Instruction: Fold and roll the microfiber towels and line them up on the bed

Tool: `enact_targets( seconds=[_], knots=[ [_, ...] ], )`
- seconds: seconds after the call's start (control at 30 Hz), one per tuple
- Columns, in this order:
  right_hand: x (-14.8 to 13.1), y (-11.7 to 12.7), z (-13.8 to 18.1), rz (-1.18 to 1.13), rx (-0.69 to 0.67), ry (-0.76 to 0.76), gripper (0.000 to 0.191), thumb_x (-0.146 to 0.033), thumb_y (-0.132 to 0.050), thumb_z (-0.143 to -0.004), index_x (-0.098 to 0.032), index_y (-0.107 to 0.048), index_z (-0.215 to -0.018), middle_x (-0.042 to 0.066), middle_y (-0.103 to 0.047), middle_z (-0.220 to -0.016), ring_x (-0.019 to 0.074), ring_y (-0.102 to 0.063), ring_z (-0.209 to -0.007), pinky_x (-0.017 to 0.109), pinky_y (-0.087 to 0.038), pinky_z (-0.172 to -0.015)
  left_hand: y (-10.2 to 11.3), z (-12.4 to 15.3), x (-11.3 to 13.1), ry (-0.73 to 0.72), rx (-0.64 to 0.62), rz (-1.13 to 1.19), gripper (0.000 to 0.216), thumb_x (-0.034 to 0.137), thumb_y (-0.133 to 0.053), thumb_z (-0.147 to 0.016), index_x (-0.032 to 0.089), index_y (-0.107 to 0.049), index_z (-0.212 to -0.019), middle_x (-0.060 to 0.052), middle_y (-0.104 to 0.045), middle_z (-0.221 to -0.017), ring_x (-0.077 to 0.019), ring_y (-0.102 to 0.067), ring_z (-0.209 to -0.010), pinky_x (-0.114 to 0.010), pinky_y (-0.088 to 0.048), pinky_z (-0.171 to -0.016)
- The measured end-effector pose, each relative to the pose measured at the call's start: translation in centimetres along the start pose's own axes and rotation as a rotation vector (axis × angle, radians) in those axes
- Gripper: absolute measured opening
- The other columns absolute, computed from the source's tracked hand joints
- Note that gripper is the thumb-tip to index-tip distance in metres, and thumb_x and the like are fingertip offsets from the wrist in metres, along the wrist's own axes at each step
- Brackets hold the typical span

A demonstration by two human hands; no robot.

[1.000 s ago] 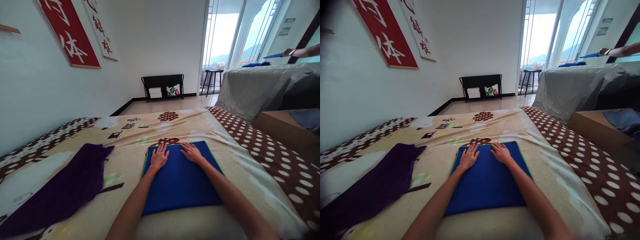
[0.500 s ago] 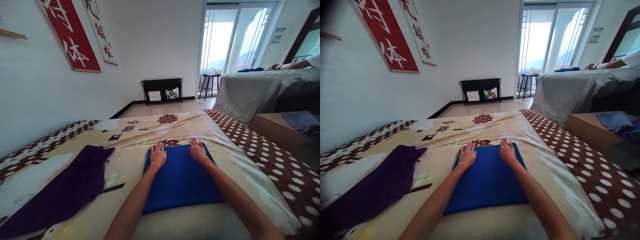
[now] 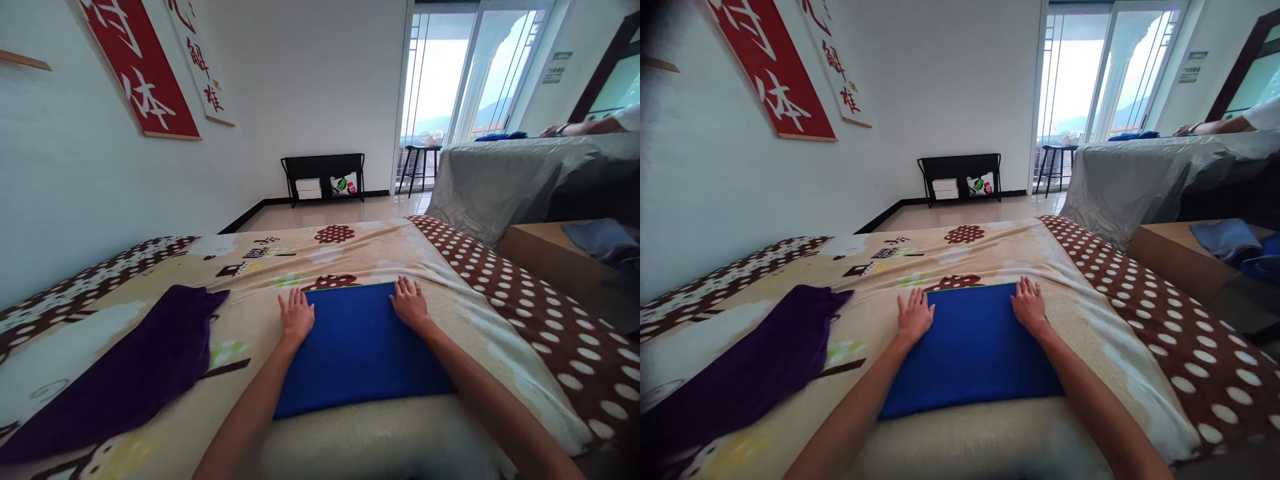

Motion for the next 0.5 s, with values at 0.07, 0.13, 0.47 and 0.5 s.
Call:
enact_targets(
  seconds=[0.07, 0.13, 0.47, 0.5],
  knots=[
    [-4.1, -0.2, 1.9, -0.005, 0.013, 0.065, 0.058, -0.037, -0.022, -0.102, -0.008, -0.035, -0.150, 0.017, -0.023, -0.158, 0.0260, -0.018, -0.148, 0.051, -0.009, -0.119, 0.3, 1.8, 4.2, -0.103, 0.012, 0.011, 0.057, 0.035, -0.028, -0.099, 0.008, -0.032, -0.150, -0.018, -0.021, -0.160, -0.0290, -0.015, -0.150, -0.061, -0.003, -0.118],
    [-7.1, -1.0, 4.8, -0.029, -0.026, 0.168, 0.057, -0.043, -0.024, -0.102, -0.016, -0.036, -0.151, 0.009, -0.028, -0.157, 0.0199, -0.023, -0.147, 0.042, -0.018, -0.119, -0.2, 4.5, 7.6, -0.258, -0.032, 0.037, 0.057, 0.039, -0.030, -0.099, 0.018, -0.028, -0.153, -0.007, -0.020, -0.162, -0.0200, -0.015, -0.150, -0.048, -0.012, -0.121],
    [6.8, 0.7, 20.0, 0.080, 0.206, -0.024, 0.063, -0.043, -0.022, -0.099, -0.022, -0.012, -0.158, 0.007, -0.028, -0.157, 0.0276, -0.023, -0.147, 0.058, -0.018, -0.116, -1.1, 19.9, -8.1, -0.030, 0.090, -0.063, 0.062, 0.047, -0.030, -0.097, 0.033, -0.010, -0.155, -0.003, -0.037, -0.156, -0.0273, -0.035, -0.143, -0.062, -0.026, -0.112],
    [6.7, 1.4, 20.2, 0.088, 0.248, -0.035, 0.063, -0.038, -0.023, -0.098, -0.023, -0.011, -0.158, 0.008, -0.027, -0.158, 0.0287, -0.022, -0.147, 0.060, -0.017, -0.116, -0.7, 20.3, -8.6, -0.014, 0.150, -0.077, 0.062, 0.045, -0.030, -0.097, 0.034, -0.009, -0.155, -0.003, -0.039, -0.155, -0.0293, -0.036, -0.142, -0.065, -0.026, -0.111]
  ],
)
Point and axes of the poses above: each hand's wrist, its own z-axis away from the middle knuckle, its own y-axis out of the back of the hand, x = y × z, the point moved 5 cm from there along -z, towards the middle knuckle
